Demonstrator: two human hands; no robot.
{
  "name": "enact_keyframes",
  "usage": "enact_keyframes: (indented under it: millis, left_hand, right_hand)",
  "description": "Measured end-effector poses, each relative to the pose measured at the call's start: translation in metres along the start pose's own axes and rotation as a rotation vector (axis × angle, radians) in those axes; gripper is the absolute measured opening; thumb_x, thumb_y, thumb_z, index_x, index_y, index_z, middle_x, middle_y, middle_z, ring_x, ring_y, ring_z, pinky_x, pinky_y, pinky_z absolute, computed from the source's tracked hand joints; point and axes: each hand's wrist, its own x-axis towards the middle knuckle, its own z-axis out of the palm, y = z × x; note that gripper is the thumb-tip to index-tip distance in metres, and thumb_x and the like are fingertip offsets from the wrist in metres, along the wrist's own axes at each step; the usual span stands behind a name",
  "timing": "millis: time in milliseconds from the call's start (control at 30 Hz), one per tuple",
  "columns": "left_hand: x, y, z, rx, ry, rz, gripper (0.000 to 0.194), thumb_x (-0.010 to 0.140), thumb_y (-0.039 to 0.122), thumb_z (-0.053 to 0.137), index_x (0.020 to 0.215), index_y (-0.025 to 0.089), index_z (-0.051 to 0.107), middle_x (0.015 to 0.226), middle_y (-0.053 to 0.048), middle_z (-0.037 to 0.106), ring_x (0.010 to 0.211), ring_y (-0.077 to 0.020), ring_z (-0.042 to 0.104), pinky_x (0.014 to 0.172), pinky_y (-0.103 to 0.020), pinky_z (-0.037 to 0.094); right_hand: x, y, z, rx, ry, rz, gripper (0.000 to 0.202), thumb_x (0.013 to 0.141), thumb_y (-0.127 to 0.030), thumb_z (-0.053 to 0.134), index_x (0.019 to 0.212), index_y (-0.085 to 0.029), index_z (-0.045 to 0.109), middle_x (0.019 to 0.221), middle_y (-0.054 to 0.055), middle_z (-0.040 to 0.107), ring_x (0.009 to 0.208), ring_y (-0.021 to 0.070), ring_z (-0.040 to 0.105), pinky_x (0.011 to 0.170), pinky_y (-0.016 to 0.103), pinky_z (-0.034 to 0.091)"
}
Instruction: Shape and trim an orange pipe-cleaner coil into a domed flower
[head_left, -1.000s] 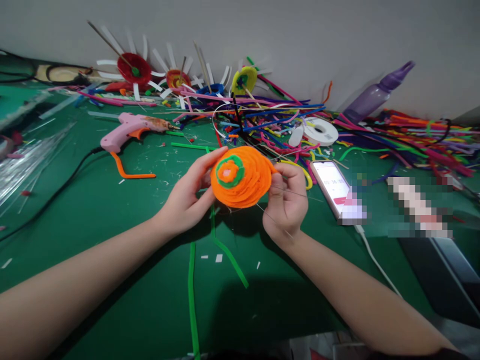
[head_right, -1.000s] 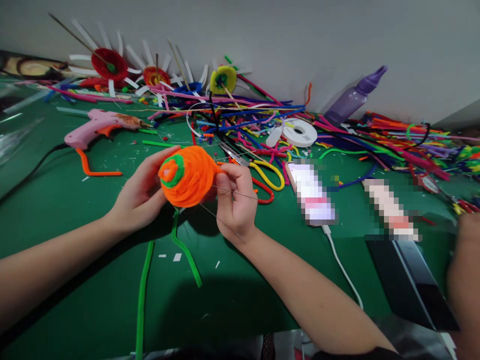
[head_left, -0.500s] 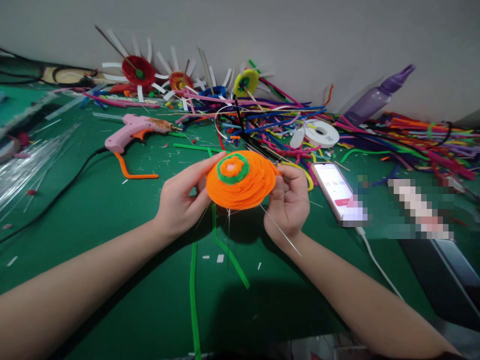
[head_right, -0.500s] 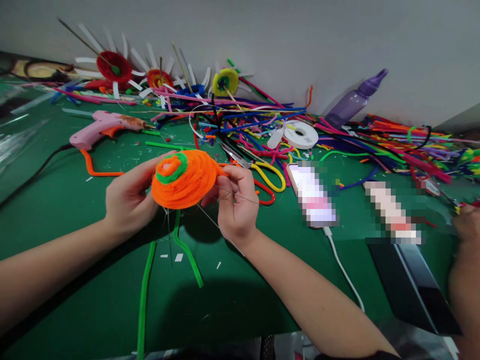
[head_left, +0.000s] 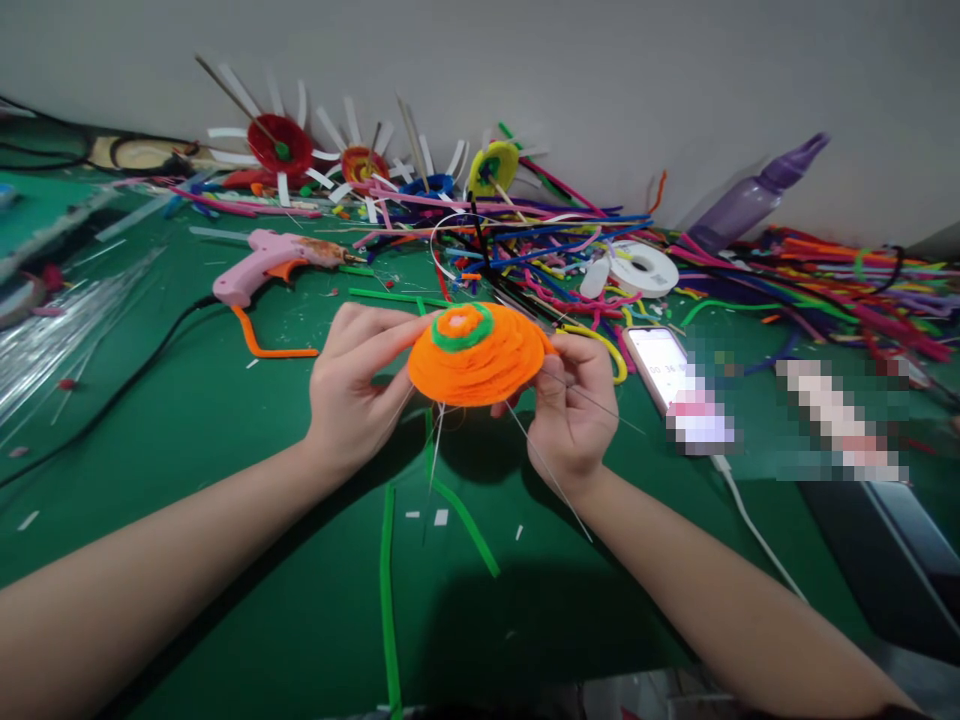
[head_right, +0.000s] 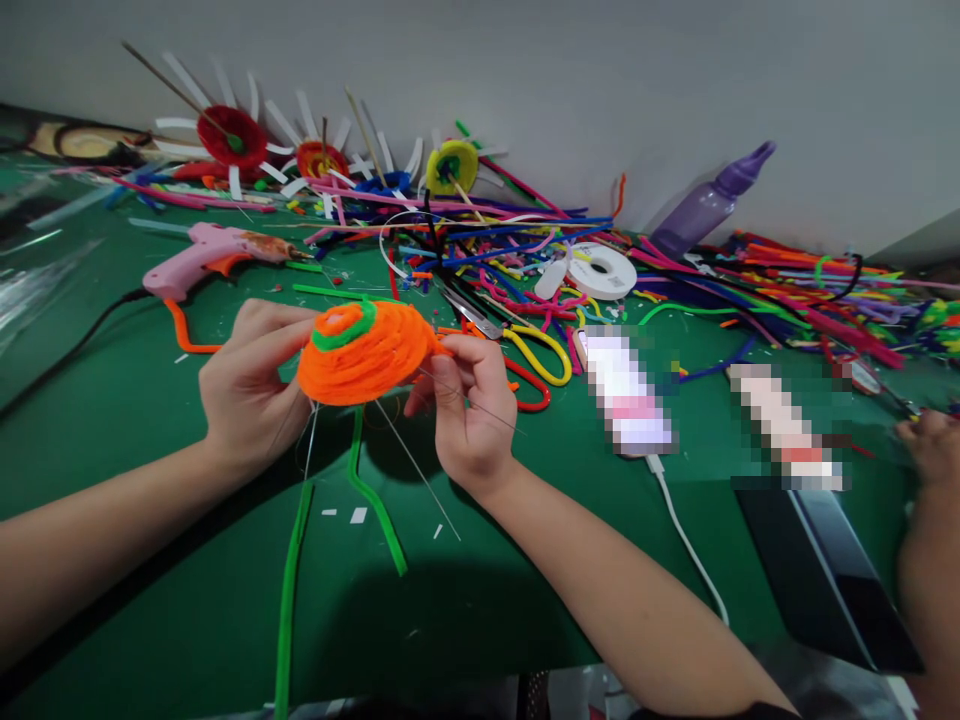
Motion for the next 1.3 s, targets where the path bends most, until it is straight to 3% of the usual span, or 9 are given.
enact_keyframes:
  millis: [267, 533, 700, 900, 1000, 1133, 1300]
  left_hand:
    - [0.0, 0.003, 0.001, -0.165, -0.035, -0.085, 0.011, 0.087, 0.029, 0.064, 0.096, 0.023, 0.066, 0.104, -0.005, 0.07, 0.097, -0.0201, 0.066, 0.084, -0.037, 0.053]
    - [-0.003, 0.005, 0.0, -0.197, -0.098, -0.117, 0.012, 0.09, 0.036, 0.058, 0.09, 0.025, 0.062, 0.103, -0.006, 0.071, 0.095, -0.0203, 0.068, 0.08, -0.037, 0.054]
    - [-0.008, 0.002, 0.003, -0.306, -0.089, -0.165, 0.017, 0.083, 0.028, 0.069, 0.095, 0.022, 0.059, 0.106, -0.007, 0.071, 0.098, -0.0203, 0.069, 0.08, -0.033, 0.056]
    - [-0.009, 0.0, 0.003, -0.313, -0.159, -0.156, 0.018, 0.082, 0.023, 0.068, 0.097, 0.022, 0.057, 0.094, -0.005, 0.07, 0.092, -0.0191, 0.069, 0.076, -0.03, 0.058]
    - [-0.008, 0.002, 0.002, -0.297, -0.185, -0.135, 0.016, 0.083, 0.024, 0.066, 0.095, 0.023, 0.055, 0.094, -0.004, 0.069, 0.091, -0.0181, 0.069, 0.073, -0.028, 0.057]
    - [-0.009, 0.003, 0.0, -0.302, -0.251, -0.166, 0.02, 0.081, 0.031, 0.068, 0.093, 0.023, 0.054, 0.098, -0.004, 0.068, 0.094, -0.0192, 0.067, 0.076, -0.03, 0.055]
    - [-0.007, 0.003, -0.001, -0.349, -0.285, -0.182, 0.025, 0.082, 0.041, 0.067, 0.089, 0.023, 0.051, 0.093, -0.003, 0.066, 0.087, -0.0182, 0.067, 0.075, -0.032, 0.054]
  right_hand:
    - [0.0, 0.001, -0.001, -0.088, -0.006, 0.006, 0.013, 0.097, -0.037, 0.048, 0.098, -0.025, 0.045, 0.067, -0.007, 0.062, 0.045, 0.0093, 0.063, 0.04, 0.021, 0.051]
    - [0.003, -0.001, -0.001, -0.087, -0.009, -0.015, 0.007, 0.098, -0.033, 0.047, 0.097, -0.026, 0.047, 0.066, -0.007, 0.063, 0.044, 0.0092, 0.062, 0.037, 0.02, 0.05]
    - [0.003, 0.0, -0.001, -0.079, 0.02, -0.039, 0.006, 0.097, -0.03, 0.05, 0.098, -0.025, 0.052, 0.075, -0.007, 0.061, 0.043, 0.0051, 0.059, 0.04, 0.018, 0.05]
    - [0.006, -0.001, -0.001, -0.285, 0.145, -0.134, 0.012, 0.095, -0.036, 0.054, 0.092, -0.024, 0.057, 0.084, -0.001, 0.062, 0.072, 0.01, 0.066, 0.052, 0.02, 0.052]
    - [0.007, -0.002, 0.0, -0.299, 0.153, -0.127, 0.014, 0.095, -0.036, 0.053, 0.093, -0.023, 0.057, 0.086, -0.001, 0.062, 0.07, 0.01, 0.065, 0.051, 0.02, 0.051]
    - [0.006, -0.004, 0.0, -0.326, 0.175, -0.115, 0.016, 0.095, -0.038, 0.053, 0.091, -0.023, 0.059, 0.084, -0.001, 0.062, 0.076, 0.0108, 0.067, 0.062, 0.022, 0.056]
    - [0.004, -0.002, -0.002, -0.187, 0.105, -0.041, 0.011, 0.095, -0.035, 0.052, 0.095, -0.025, 0.057, 0.082, -0.003, 0.062, 0.054, 0.0074, 0.062, 0.047, 0.02, 0.054]
